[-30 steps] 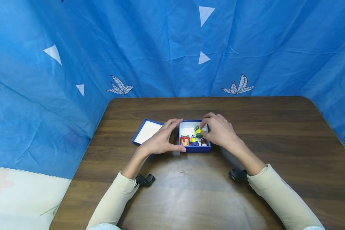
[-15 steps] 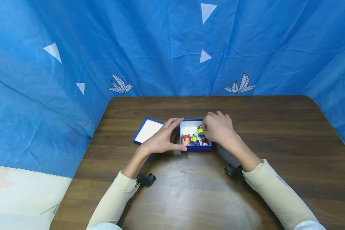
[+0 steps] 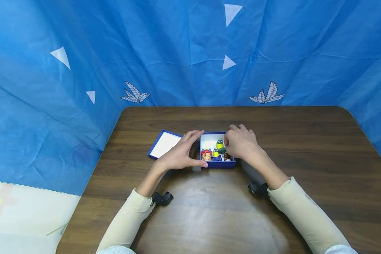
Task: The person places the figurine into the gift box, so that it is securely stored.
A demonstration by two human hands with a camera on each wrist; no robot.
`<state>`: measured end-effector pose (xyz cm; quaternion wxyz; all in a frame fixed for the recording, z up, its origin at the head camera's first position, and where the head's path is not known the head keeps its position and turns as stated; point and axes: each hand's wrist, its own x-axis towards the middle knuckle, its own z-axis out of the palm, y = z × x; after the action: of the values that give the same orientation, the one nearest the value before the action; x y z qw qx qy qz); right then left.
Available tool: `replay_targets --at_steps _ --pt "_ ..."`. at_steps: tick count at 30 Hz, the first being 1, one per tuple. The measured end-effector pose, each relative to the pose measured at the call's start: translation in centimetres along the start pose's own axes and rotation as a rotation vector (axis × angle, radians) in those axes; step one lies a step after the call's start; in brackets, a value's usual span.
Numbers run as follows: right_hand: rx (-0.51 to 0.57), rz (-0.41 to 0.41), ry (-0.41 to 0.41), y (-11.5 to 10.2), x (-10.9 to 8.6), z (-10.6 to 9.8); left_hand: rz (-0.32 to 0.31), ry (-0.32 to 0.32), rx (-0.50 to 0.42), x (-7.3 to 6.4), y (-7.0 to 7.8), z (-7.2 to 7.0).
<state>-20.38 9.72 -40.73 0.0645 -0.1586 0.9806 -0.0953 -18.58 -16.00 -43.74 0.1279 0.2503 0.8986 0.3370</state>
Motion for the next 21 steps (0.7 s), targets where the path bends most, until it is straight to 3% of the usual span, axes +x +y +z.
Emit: replay_targets --at_steps 6,12,17,21 --pt "0.080 -0.036 0.043 0.7 -0.4 -0.3 -0.005 -0.010 -0.002 0.1 0.3 0.0" --pt "0.194 -0.088 -0.035 1.1 0.0 -0.1 -0.014 -0.012 -0.006 -0.1 0.3 -0.1" --pt "0.188 -0.098 -0.055 1.3 0.4 0.6 -0.014 -0.016 -0.010 -0.1 0.2 0.0" --pt "0.109 -0.110 -0.006 1.0 0.3 0.5 -0.014 -0.013 -0.014 -0.1 0.3 0.0"
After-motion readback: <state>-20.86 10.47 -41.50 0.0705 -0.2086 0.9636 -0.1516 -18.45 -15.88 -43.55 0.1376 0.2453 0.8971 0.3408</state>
